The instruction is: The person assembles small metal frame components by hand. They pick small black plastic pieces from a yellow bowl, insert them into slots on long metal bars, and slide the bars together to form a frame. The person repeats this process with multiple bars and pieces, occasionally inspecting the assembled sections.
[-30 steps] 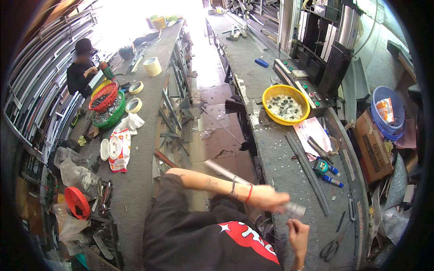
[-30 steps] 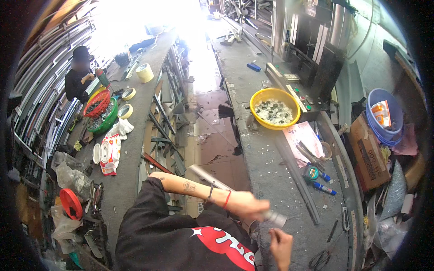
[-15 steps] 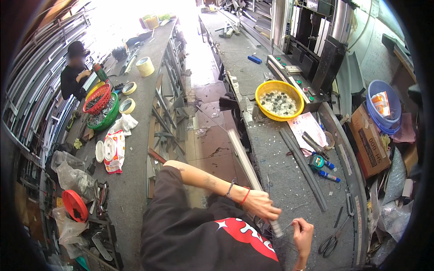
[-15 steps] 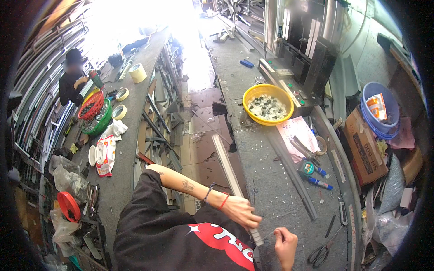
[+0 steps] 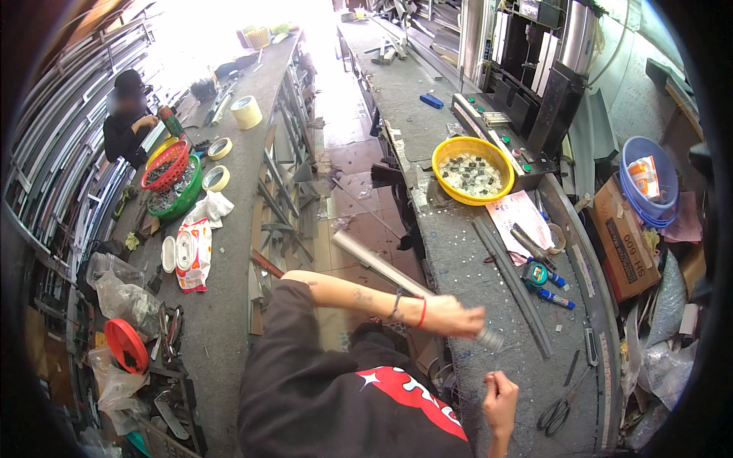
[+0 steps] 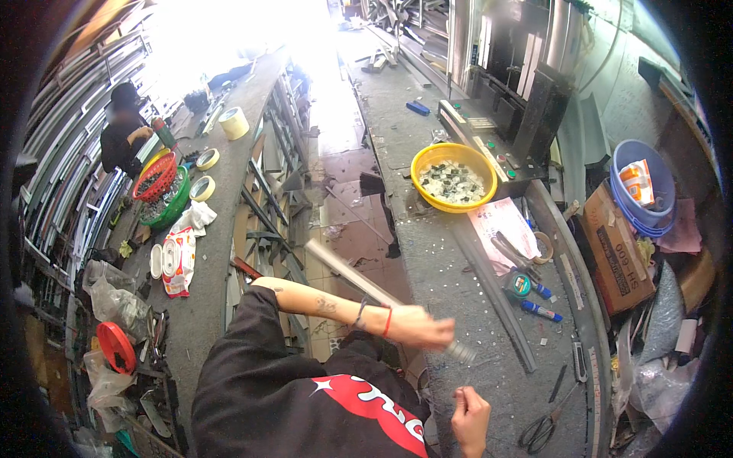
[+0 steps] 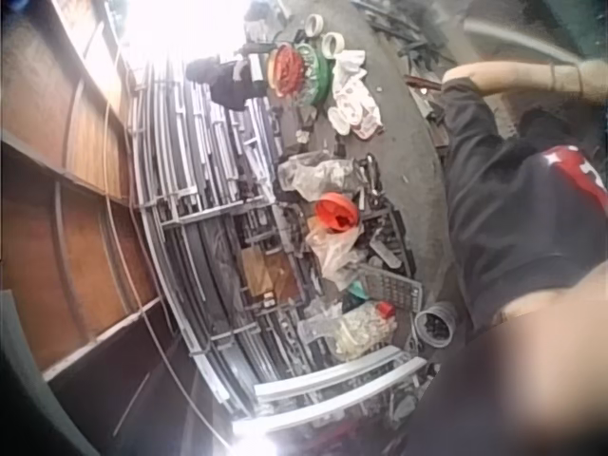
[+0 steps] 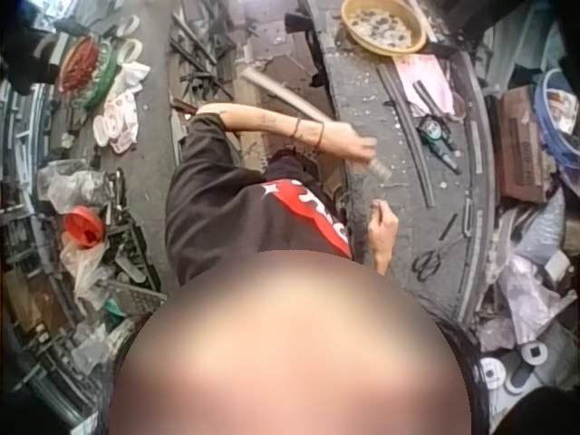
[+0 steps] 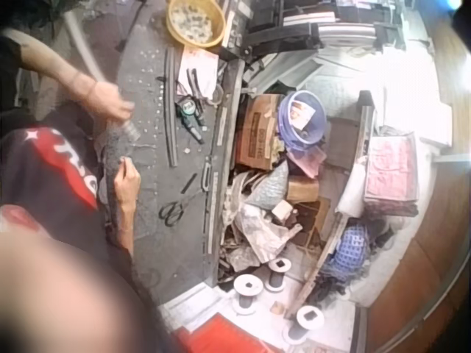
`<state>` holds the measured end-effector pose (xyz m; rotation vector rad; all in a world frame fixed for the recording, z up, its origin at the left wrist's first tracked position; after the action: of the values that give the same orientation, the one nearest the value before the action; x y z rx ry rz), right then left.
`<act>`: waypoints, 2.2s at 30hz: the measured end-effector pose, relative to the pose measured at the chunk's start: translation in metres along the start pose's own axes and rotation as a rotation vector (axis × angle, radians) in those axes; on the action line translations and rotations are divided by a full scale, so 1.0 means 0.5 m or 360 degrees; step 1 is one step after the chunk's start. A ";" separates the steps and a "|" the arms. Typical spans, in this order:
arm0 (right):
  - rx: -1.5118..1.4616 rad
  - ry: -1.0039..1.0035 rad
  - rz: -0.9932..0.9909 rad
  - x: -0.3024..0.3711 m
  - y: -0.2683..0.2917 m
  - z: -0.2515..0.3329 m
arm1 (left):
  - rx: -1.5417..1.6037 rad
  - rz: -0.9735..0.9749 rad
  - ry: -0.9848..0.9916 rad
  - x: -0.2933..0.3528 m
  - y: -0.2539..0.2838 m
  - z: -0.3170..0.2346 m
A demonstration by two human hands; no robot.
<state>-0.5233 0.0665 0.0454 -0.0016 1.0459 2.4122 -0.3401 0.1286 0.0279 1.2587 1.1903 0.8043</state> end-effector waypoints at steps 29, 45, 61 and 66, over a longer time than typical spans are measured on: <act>0.0088 0.0298 0.0169 0.013 -0.028 0.036 | -0.0037 -0.0178 -0.0288 0.025 -0.024 -0.019; -0.0209 -0.0053 -0.0056 -0.013 -0.020 -0.004 | 0.0513 -0.0535 -0.0611 0.011 0.017 -0.086; -0.0694 -0.0341 -0.0284 0.021 -0.081 -0.096 | -0.0037 -0.0666 -0.0897 -0.049 -0.047 -0.065; -0.0673 -0.0288 -0.0352 0.060 -0.153 -0.094 | -0.0110 -0.0257 -0.0394 -0.101 -0.085 0.043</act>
<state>-0.5240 0.0920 -0.0458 -0.0414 0.4191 2.3316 -0.3385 0.0672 -0.0042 1.1524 1.0397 0.5489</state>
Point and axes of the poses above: each hand's wrist, its own x-axis away from the middle knuckle, its own y-axis out of the back of the hand, z = x × y, the point moved 6 cm from there along -x, towards the middle knuckle, and after that the axes turned 9 degrees about y, right-handed, at the moved point
